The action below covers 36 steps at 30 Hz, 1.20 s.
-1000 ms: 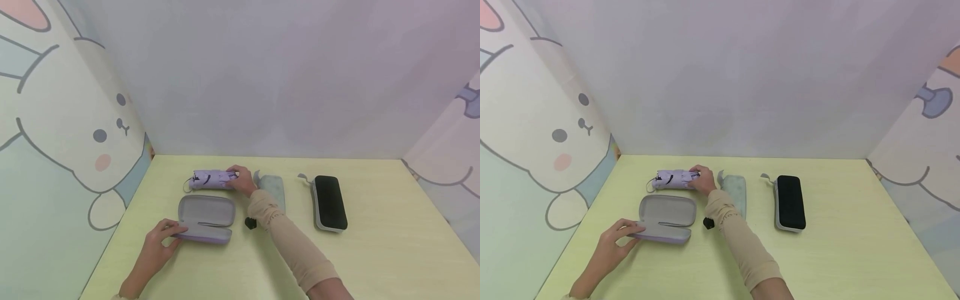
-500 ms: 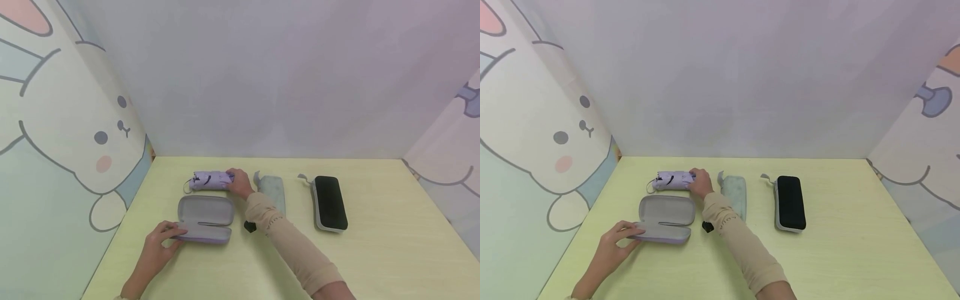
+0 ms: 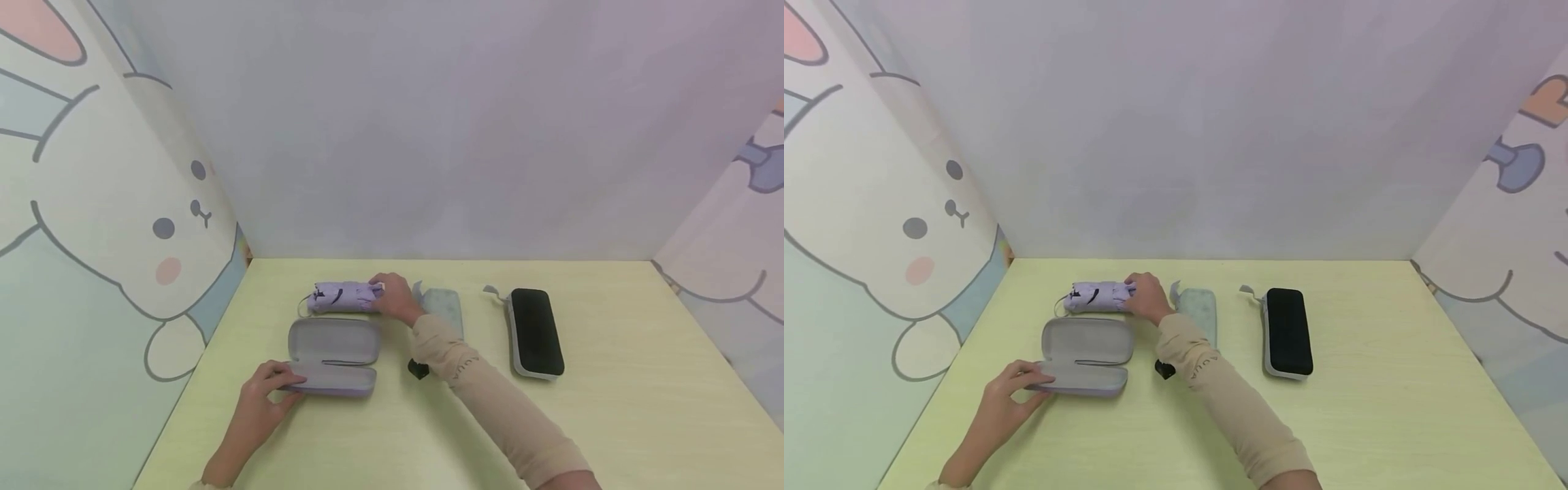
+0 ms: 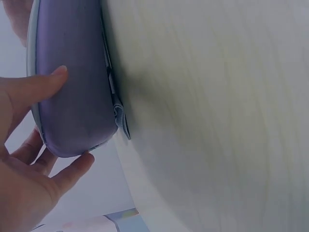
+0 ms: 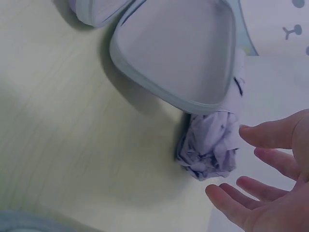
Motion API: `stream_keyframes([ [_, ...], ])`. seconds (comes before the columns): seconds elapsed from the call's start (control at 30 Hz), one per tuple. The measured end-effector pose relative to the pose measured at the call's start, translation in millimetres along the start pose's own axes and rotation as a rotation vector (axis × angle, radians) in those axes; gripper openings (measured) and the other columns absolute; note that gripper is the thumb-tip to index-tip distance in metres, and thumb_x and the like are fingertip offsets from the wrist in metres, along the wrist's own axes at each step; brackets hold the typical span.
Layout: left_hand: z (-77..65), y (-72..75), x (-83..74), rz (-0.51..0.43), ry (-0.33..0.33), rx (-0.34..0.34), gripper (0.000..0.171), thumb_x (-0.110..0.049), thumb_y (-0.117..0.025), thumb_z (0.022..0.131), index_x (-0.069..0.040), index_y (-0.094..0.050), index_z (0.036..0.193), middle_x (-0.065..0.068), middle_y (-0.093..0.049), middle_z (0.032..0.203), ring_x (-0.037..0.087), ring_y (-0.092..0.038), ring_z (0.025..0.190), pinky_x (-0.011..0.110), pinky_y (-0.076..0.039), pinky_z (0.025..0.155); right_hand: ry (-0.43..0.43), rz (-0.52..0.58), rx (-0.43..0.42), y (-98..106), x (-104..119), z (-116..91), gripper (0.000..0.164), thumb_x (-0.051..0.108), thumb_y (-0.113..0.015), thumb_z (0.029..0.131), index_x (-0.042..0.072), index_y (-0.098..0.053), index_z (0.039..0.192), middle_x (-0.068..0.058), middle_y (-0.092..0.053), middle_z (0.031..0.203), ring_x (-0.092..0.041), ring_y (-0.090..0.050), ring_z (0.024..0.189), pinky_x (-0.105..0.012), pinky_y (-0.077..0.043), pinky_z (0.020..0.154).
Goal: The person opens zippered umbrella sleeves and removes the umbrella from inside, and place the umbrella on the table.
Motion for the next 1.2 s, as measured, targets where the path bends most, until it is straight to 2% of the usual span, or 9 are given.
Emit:
stream_keyframes([
  [0.1, 0.8, -2.0, -1.7, 0.051, 0.041, 0.024, 0.043, 0.01, -0.087, 0.049, -0.012, -0.075, 0.084, 0.001, -0.06, 0.093, 0.016, -0.056, 0.091, 0.018, -0.045, 0.078, -0.013, 0.052, -0.005, 9.4, 1.2, -3.7, 0.042, -0.001, -0.065, 0.073, 0.001, -0.064, 0.115, -0.016, -0.058, 0.121, -0.035, -0.053, 0.11, -0.044, -0.043, 0.091],
  [0.23, 2.6, -1.9, -8.4, 0.139, 0.11, 0.09, 0.047, -0.006, -0.09, 0.053, -0.011, -0.073, 0.097, 0.003, -0.06, 0.104, 0.021, -0.055, 0.099, 0.041, -0.049, 0.08, 0.003, 0.115, 0.006, 25.6, 4.8, -9.5, 0.037, 0.002, -0.065, 0.079, 0.002, -0.063, 0.116, -0.018, -0.057, 0.122, -0.039, -0.055, 0.107, -0.046, -0.047, 0.085],
  [0.4, 10.2, -1.8, -21.2, 0.114, 0.103, 0.092, 0.062, -0.02, -0.091, 0.056, -0.008, -0.068, 0.112, 0.008, -0.059, 0.114, 0.03, -0.052, 0.109, 0.064, -0.03, 0.096, 0.048, 0.117, -0.027, 46.5, 3.6, -14.1, 0.03, 0.003, -0.066, 0.082, 0.003, -0.065, 0.112, -0.014, -0.062, 0.115, -0.036, -0.06, 0.101, -0.04, -0.049, 0.082],
  [0.5, 16.3, -4.4, -27.9, 0.078, 0.051, 0.057, 0.066, -0.023, -0.09, 0.058, -0.01, -0.064, 0.117, 0.008, -0.057, 0.117, 0.029, -0.051, 0.11, 0.059, -0.036, 0.093, 0.063, 0.131, -0.055, 59.6, 2.1, -17.5, 0.026, 0.004, -0.068, 0.083, 0.004, -0.066, 0.109, -0.012, -0.064, 0.111, -0.032, -0.062, 0.097, -0.038, -0.05, 0.081],
  [0.63, 25.1, -9.3, -35.1, 0.023, 0.01, 0.018, 0.066, -0.023, -0.088, 0.062, -0.013, -0.061, 0.122, 0.006, -0.055, 0.12, 0.023, -0.049, 0.112, 0.039, -0.045, 0.087, 0.093, 0.148, -0.067, 76.3, -0.1, -22.2, 0.023, 0.005, -0.067, 0.085, 0.004, -0.066, 0.108, -0.013, -0.064, 0.108, -0.03, -0.062, 0.094, -0.036, -0.051, 0.078],
  [0.8, 40.6, -16.8, -46.6, -0.073, 0.022, -0.029, 0.059, -0.02, -0.085, 0.068, -0.012, -0.061, 0.121, 0.004, -0.057, 0.119, 0.022, -0.052, 0.111, 0.022, -0.038, 0.095, 0.116, 0.175, -0.063, 96.0, -4.4, -25.8, 0.02, 0.01, -0.069, 0.086, 0.005, -0.068, 0.106, -0.013, -0.065, 0.107, -0.027, -0.063, 0.093, -0.035, -0.052, 0.074],
  [0.87, 47.2, -21.5, -52.3, -0.119, 0.022, -0.062, 0.056, -0.017, -0.085, 0.068, -0.009, -0.061, 0.118, 0.005, -0.058, 0.116, 0.022, -0.054, 0.109, 0.025, -0.042, 0.094, 0.113, 0.19, -0.061, 102.9, -7.2, -26.9, 0.02, 0.012, -0.069, 0.086, 0.005, -0.068, 0.105, -0.013, -0.065, 0.107, -0.026, -0.064, 0.092, -0.036, -0.052, 0.074],
  [1.03, 57.7, -40.0, -66.3, -0.279, 0.105, -0.085, 0.054, -0.011, -0.085, 0.067, -0.006, -0.062, 0.116, 0.006, -0.057, 0.114, 0.023, -0.054, 0.107, 0.042, -0.048, 0.087, 0.091, 0.192, -0.064, 113.9, -19.6, -30.9, 0.02, 0.012, -0.068, 0.087, 0.003, -0.068, 0.105, -0.015, -0.065, 0.106, -0.028, -0.063, 0.094, -0.038, -0.051, 0.077],
  [1.2, 65.7, -62.7, -84.0, -0.338, 0.178, -0.043, 0.052, -0.019, -0.084, 0.07, -0.01, -0.061, 0.116, 0.008, -0.058, 0.115, 0.028, -0.055, 0.108, 0.039, -0.049, 0.086, 0.028, 0.24, -0.059, 116.8, -38.7, -29.2, 0.019, 0.012, -0.068, 0.087, 0.001, -0.068, 0.102, -0.013, -0.066, 0.103, -0.027, -0.065, 0.091, -0.039, -0.051, 0.079],
])
Point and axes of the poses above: each hand's wrist, its own z-axis towards the middle knuckle, its own y-axis out of the back of the hand, x = y × z, the point moved 1 cm from there along z, towards the middle knuckle
